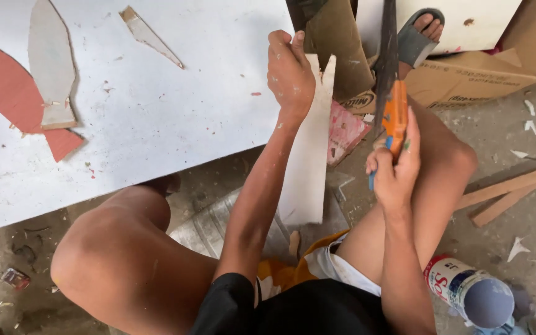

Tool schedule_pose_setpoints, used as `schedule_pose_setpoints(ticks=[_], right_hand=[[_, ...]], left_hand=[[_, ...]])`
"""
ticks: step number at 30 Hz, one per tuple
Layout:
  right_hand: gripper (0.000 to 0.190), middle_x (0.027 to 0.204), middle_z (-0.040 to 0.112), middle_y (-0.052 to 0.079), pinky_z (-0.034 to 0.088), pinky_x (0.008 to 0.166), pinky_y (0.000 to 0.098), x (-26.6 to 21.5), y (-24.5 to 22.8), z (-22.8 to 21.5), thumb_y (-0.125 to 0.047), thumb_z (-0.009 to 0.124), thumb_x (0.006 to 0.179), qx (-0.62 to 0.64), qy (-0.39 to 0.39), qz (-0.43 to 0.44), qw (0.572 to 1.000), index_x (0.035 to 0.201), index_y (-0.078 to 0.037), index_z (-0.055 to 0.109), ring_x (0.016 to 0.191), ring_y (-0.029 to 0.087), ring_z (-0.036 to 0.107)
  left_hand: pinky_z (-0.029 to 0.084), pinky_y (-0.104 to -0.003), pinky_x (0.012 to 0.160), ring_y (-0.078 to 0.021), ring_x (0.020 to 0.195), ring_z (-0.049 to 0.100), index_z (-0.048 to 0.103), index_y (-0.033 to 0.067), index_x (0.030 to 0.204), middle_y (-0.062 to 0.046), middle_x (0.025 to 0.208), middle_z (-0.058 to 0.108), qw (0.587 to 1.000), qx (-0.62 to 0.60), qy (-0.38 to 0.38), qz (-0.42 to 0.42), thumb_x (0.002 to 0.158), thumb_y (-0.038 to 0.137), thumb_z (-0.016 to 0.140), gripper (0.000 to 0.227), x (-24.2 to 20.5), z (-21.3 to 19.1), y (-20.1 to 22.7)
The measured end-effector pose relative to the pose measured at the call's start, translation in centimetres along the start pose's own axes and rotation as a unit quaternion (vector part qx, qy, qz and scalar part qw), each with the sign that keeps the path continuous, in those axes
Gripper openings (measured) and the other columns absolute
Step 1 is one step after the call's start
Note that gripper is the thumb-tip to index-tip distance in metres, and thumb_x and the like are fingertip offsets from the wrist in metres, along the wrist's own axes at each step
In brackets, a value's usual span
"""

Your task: The person uses a hand saw to cut a white rectangular board on a white table. They hold the board with their left hand and saw with their right, periodically adjusting the board's position to continue cutting along a marked line.

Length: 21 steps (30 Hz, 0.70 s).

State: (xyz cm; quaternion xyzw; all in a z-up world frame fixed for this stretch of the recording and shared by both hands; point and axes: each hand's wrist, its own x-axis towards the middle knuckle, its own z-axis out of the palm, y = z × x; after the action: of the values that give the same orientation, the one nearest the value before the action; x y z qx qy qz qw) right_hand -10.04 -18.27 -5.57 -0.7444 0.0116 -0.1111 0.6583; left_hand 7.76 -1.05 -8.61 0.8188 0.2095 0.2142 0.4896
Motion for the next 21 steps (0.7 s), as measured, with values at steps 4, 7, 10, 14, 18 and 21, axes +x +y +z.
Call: schedule_pose_setpoints(ticks=[4,7,10,14,18,21], right_hand=[[0.060,0.075,0.048,0.006,0.045,0.052,0.0305,-0.6,-2.5,0.3,-0.007,0.050,0.112,-0.057,-0.008,0.006,0.998,0.166,-0.005,0.026,0.054,0.013,0.043],[0.062,0.084,0.051,0.009,0.048,0.055,0.0300,-1.1,-3.5,1.1,0.003,0.045,0.111,-0.015,-0.016,0.030,0.999,0.168,-0.012,0.025,0.054,0.013,0.044],[0.061,0.077,0.048,0.004,0.050,0.056,0.0292,-1.1,-4.5,2.2,-0.005,0.048,0.112,-0.030,-0.047,0.004,0.998,0.168,-0.012,0.023,0.056,0.013,0.045],[0.059,0.066,0.029,-0.001,0.048,0.052,0.0267,-0.6,-4.7,2.8,-0.007,0.049,0.110,-0.077,-0.073,-0.029,0.994,0.165,-0.007,0.026,0.054,0.013,0.038],[0.062,0.083,0.051,0.007,0.048,0.052,0.0268,-0.5,-4.3,2.8,0.001,0.047,0.108,-0.063,-0.082,-0.007,0.995,0.166,-0.010,0.026,0.059,0.014,0.042],[0.062,0.081,0.046,0.007,0.047,0.055,0.0263,0.0,-5.4,2.9,0.000,0.046,0.109,-0.051,-0.101,0.016,0.993,0.166,-0.013,0.025,0.059,0.014,0.038]], left_hand=[[0.044,-0.039,0.048,-0.0242,0.059,0.050,0.043,0.0147,0.104,-0.003,0.078,0.051,0.997,-0.012,0.030,0.072,0.105,0.032,0.049,0.018,1.0,1.3,-0.4],[0.041,-0.041,0.053,-0.0263,0.064,0.050,0.044,0.0123,0.104,-0.008,0.085,0.053,0.994,-0.027,0.015,0.108,0.104,0.023,0.052,0.013,2.0,1.8,-0.7],[0.031,-0.040,0.060,-0.0252,0.070,0.039,0.039,0.0111,0.096,-0.008,0.078,0.044,0.981,-0.034,-0.009,0.188,0.099,0.011,0.055,0.016,2.3,1.9,-0.9],[0.033,-0.062,0.121,-0.0406,0.145,0.044,0.055,0.0072,0.125,-0.018,0.141,0.057,0.937,0.262,0.015,0.231,0.097,-0.006,0.050,0.032,-0.4,-0.1,-0.6],[0.032,-0.057,0.125,-0.0354,0.149,0.043,0.051,0.0051,0.149,-0.017,0.157,0.047,0.892,0.370,0.002,0.259,0.104,0.009,0.041,0.046,-2.8,-0.5,-2.4],[0.034,-0.056,0.124,-0.0333,0.149,0.044,0.052,0.0036,0.149,-0.016,0.157,0.049,0.880,0.400,0.033,0.254,0.104,0.007,0.043,0.047,-2.8,-0.1,-2.5]])
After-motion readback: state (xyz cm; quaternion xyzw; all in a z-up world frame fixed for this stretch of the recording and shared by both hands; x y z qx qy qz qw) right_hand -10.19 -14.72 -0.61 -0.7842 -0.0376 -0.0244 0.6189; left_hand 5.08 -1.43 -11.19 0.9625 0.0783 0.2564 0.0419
